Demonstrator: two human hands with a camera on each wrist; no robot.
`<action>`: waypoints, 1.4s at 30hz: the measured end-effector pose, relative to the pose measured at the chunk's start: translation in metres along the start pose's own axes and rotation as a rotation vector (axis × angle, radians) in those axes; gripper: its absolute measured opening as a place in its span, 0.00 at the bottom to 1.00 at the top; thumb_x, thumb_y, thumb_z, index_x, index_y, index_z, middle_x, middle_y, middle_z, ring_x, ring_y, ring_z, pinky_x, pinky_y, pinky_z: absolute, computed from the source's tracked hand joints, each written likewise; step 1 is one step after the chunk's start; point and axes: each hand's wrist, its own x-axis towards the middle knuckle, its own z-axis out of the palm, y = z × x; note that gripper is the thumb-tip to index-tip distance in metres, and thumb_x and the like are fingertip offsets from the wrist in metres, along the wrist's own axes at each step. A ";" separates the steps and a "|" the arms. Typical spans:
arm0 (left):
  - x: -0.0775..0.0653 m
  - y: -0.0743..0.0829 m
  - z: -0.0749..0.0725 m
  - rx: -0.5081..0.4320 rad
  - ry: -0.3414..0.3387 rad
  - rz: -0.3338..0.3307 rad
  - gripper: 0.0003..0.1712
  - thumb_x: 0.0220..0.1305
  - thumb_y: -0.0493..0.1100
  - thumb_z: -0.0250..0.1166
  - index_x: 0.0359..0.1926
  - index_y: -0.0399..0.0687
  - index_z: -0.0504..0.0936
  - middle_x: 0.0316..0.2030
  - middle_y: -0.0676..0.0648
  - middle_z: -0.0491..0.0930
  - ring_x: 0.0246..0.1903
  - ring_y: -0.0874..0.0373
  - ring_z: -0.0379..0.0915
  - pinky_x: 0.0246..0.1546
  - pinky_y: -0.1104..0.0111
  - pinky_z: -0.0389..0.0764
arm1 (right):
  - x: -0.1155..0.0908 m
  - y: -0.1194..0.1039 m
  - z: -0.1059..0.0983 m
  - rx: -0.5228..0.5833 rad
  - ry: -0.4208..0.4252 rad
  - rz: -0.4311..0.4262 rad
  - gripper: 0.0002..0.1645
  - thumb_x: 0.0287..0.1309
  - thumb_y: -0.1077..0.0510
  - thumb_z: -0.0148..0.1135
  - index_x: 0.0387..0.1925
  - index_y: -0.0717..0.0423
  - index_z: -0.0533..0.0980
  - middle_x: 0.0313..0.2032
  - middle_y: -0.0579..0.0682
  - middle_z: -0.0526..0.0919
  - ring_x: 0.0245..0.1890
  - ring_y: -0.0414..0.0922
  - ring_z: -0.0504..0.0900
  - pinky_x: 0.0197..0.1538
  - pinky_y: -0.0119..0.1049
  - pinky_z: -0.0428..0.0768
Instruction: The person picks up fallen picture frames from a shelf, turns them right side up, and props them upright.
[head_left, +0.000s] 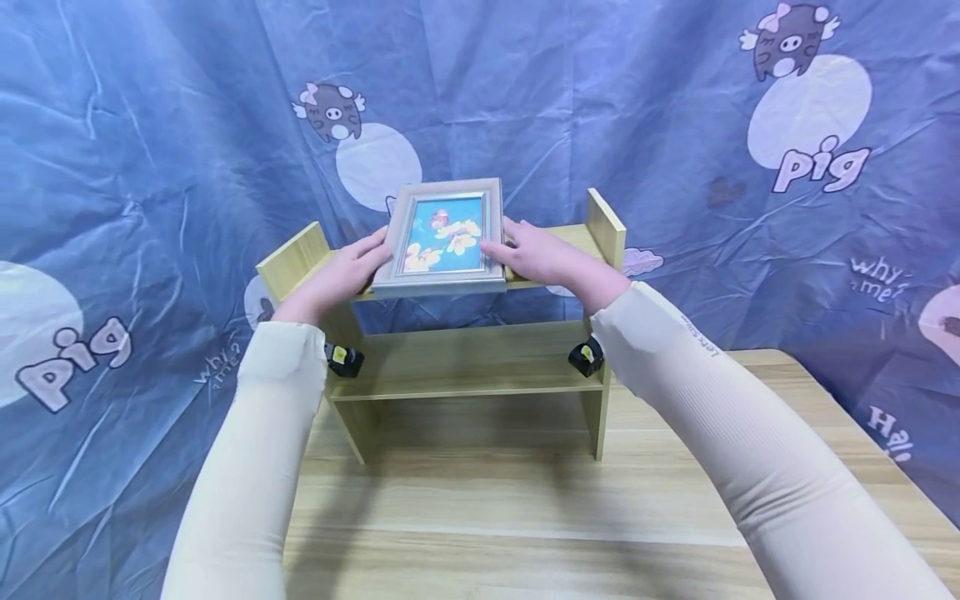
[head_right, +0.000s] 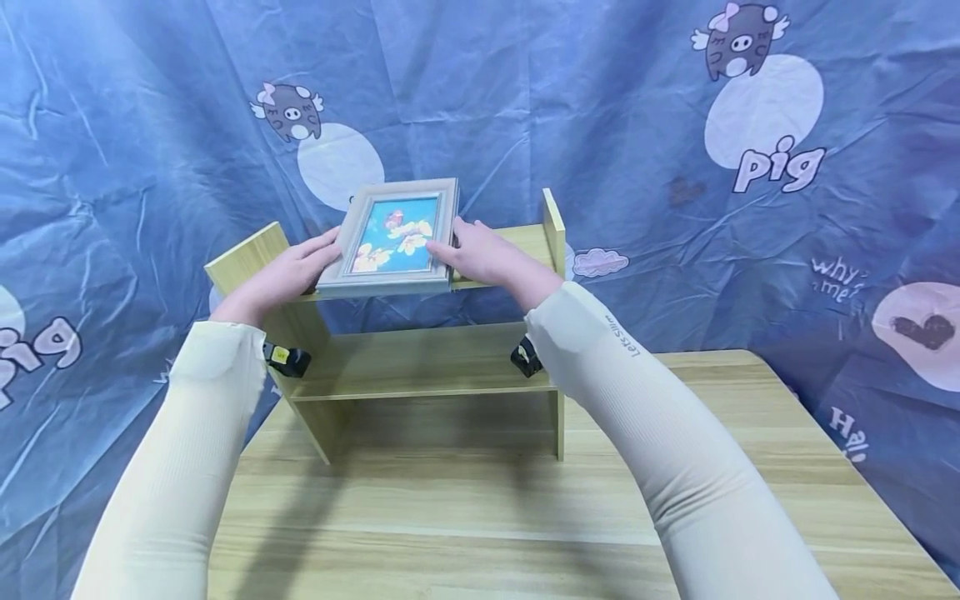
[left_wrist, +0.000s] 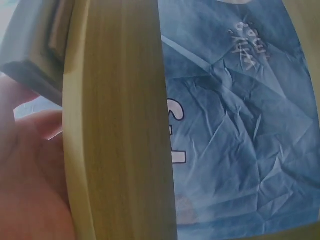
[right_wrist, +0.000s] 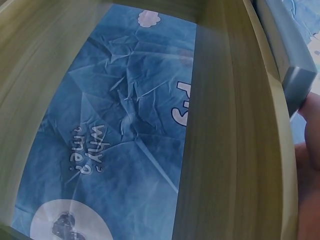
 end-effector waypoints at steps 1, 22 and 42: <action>0.000 0.000 0.000 -0.047 0.007 0.001 0.35 0.74 0.59 0.42 0.76 0.62 0.45 0.75 0.45 0.50 0.70 0.48 0.53 0.72 0.51 0.54 | 0.000 0.000 -0.001 0.003 0.000 0.014 0.43 0.71 0.36 0.39 0.76 0.54 0.44 0.74 0.61 0.50 0.76 0.56 0.39 0.77 0.50 0.43; 0.005 0.003 0.004 -0.589 0.097 0.101 0.41 0.73 0.40 0.51 0.77 0.64 0.38 0.74 0.40 0.51 0.69 0.46 0.59 0.59 0.67 0.75 | 0.010 0.007 -0.008 0.325 0.177 -0.076 0.45 0.69 0.44 0.51 0.75 0.29 0.36 0.72 0.54 0.61 0.73 0.46 0.58 0.75 0.43 0.56; -0.007 0.001 0.008 -0.478 0.189 0.139 0.50 0.66 0.37 0.62 0.76 0.72 0.42 0.74 0.39 0.53 0.68 0.42 0.61 0.56 0.62 0.79 | 0.007 0.003 -0.010 0.582 0.214 -0.080 0.44 0.68 0.58 0.54 0.74 0.24 0.45 0.70 0.59 0.62 0.68 0.49 0.66 0.62 0.45 0.76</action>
